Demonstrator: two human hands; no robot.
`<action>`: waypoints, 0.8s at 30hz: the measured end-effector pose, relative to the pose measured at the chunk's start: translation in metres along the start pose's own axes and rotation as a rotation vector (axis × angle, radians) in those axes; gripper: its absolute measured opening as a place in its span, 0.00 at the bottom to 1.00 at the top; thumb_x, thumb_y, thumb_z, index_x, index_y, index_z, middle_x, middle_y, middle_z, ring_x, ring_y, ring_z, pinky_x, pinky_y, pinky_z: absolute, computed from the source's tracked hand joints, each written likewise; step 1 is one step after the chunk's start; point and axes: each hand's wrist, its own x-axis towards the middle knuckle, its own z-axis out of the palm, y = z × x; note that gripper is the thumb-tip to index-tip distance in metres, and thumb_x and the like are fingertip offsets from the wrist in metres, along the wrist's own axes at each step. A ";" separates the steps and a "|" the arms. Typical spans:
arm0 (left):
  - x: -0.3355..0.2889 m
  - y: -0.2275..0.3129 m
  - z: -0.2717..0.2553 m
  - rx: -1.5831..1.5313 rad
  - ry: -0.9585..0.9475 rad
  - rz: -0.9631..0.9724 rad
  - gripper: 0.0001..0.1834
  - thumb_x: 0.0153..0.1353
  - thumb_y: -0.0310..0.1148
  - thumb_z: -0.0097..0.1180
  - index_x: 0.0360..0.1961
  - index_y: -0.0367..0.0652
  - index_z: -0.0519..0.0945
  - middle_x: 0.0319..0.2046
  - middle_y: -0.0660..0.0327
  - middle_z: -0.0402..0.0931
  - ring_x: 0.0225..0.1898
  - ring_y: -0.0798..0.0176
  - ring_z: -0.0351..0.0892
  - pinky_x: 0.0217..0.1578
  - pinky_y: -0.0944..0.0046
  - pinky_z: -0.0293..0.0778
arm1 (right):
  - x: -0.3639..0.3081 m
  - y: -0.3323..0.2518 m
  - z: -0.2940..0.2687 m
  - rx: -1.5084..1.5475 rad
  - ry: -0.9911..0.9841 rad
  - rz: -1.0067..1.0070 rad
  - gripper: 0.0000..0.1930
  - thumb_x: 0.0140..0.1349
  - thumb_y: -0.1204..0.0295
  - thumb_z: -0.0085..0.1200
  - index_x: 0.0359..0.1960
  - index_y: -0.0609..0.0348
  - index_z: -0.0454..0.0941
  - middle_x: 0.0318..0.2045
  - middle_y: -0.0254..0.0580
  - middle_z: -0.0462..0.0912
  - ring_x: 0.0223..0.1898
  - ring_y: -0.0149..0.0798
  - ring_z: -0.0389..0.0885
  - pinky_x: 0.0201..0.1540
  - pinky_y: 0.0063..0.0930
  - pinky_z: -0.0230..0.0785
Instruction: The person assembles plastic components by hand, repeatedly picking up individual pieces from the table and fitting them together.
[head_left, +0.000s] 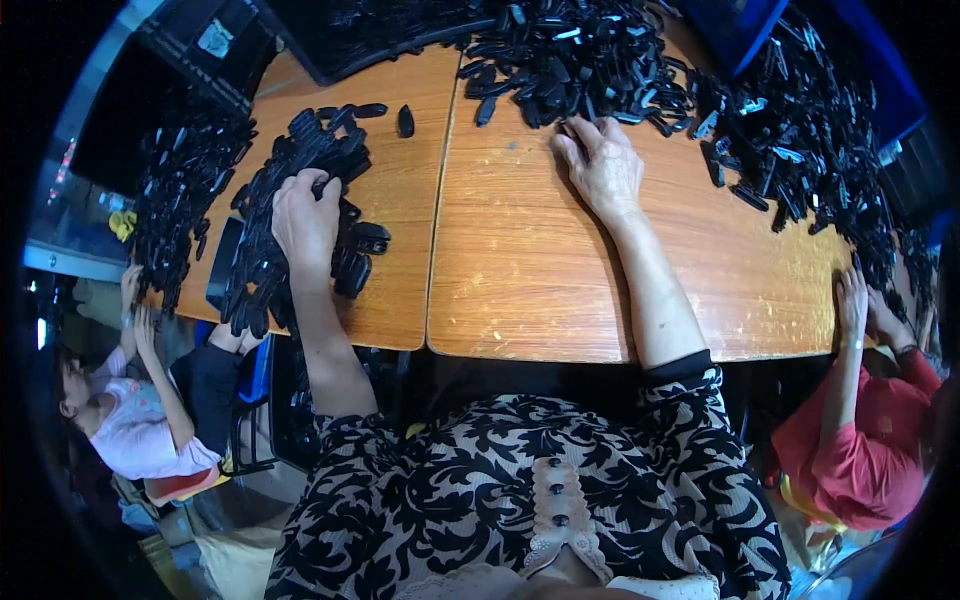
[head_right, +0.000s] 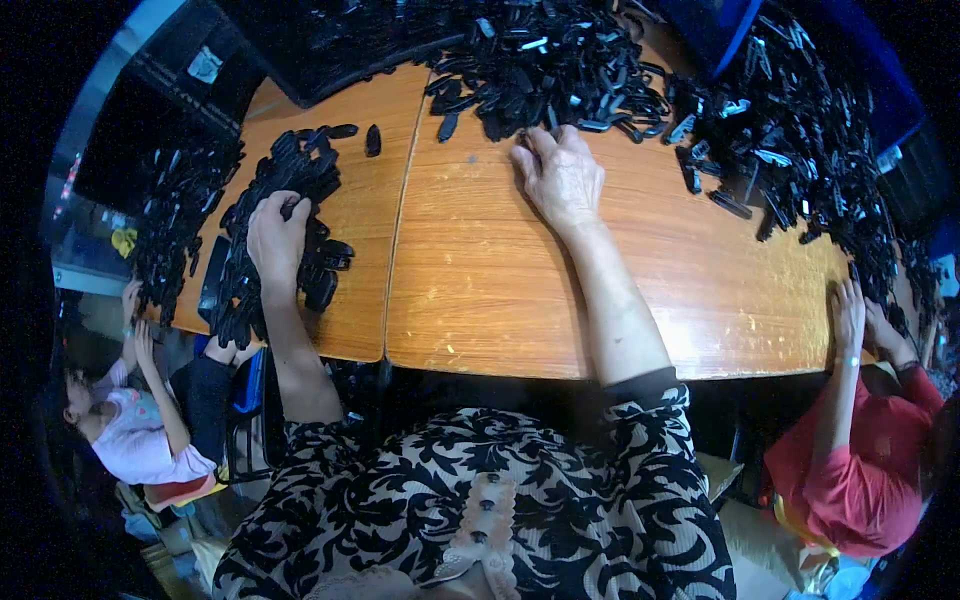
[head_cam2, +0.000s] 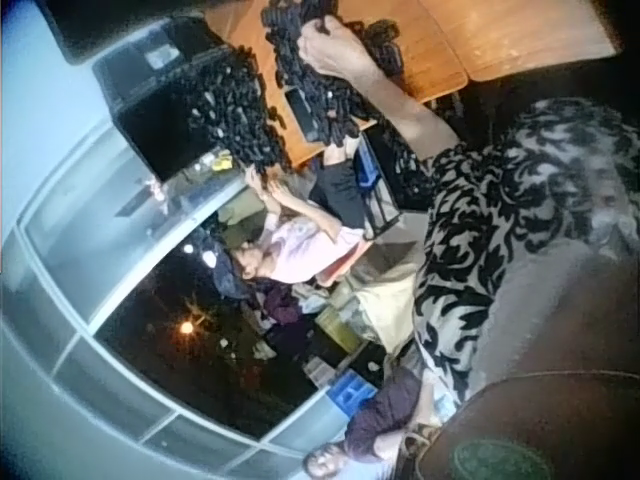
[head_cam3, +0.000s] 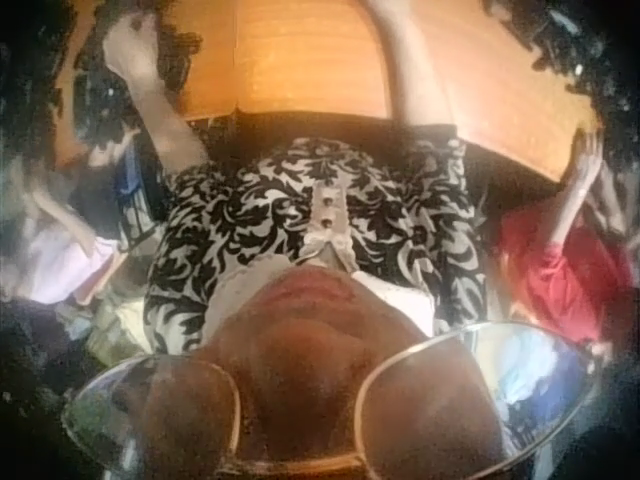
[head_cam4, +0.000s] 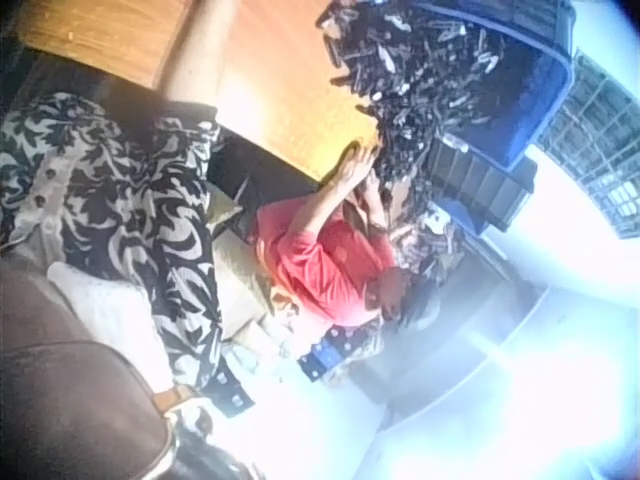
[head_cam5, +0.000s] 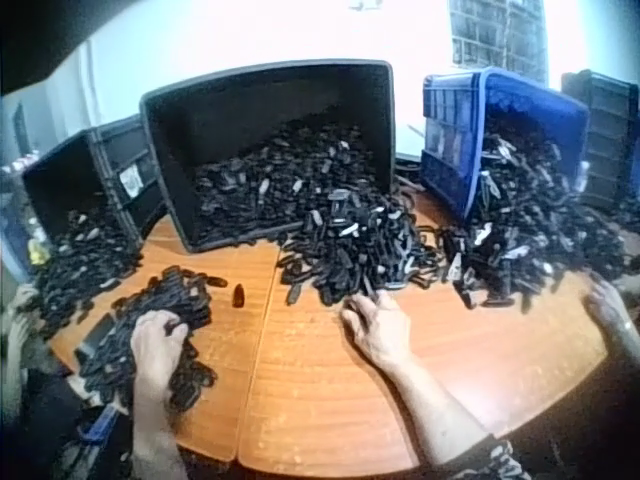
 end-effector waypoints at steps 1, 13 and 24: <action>-0.001 -0.004 0.001 0.007 0.003 -0.002 0.13 0.56 0.39 0.62 0.39 0.45 0.83 0.36 0.55 0.81 0.42 0.49 0.80 0.44 0.52 0.74 | -0.001 0.003 0.000 -0.077 -0.024 -0.062 0.11 0.60 0.63 0.60 0.39 0.55 0.83 0.37 0.46 0.80 0.39 0.49 0.80 0.38 0.43 0.74; 0.057 0.174 0.070 -0.107 -0.338 0.128 0.19 0.64 0.46 0.55 0.34 0.40 0.84 0.35 0.48 0.81 0.40 0.46 0.82 0.41 0.47 0.74 | 0.001 0.006 0.009 -0.063 -0.086 -0.229 0.09 0.61 0.66 0.57 0.29 0.57 0.79 0.30 0.47 0.78 0.36 0.50 0.79 0.33 0.44 0.72; -0.010 0.156 0.056 -1.207 -0.386 0.091 0.10 0.50 0.26 0.67 0.33 0.39 0.79 0.26 0.58 0.78 0.30 0.62 0.79 0.35 0.62 0.75 | -0.008 -0.022 -0.003 0.981 -0.406 0.398 0.11 0.70 0.66 0.50 0.33 0.58 0.78 0.18 0.29 0.72 0.21 0.22 0.66 0.22 0.20 0.57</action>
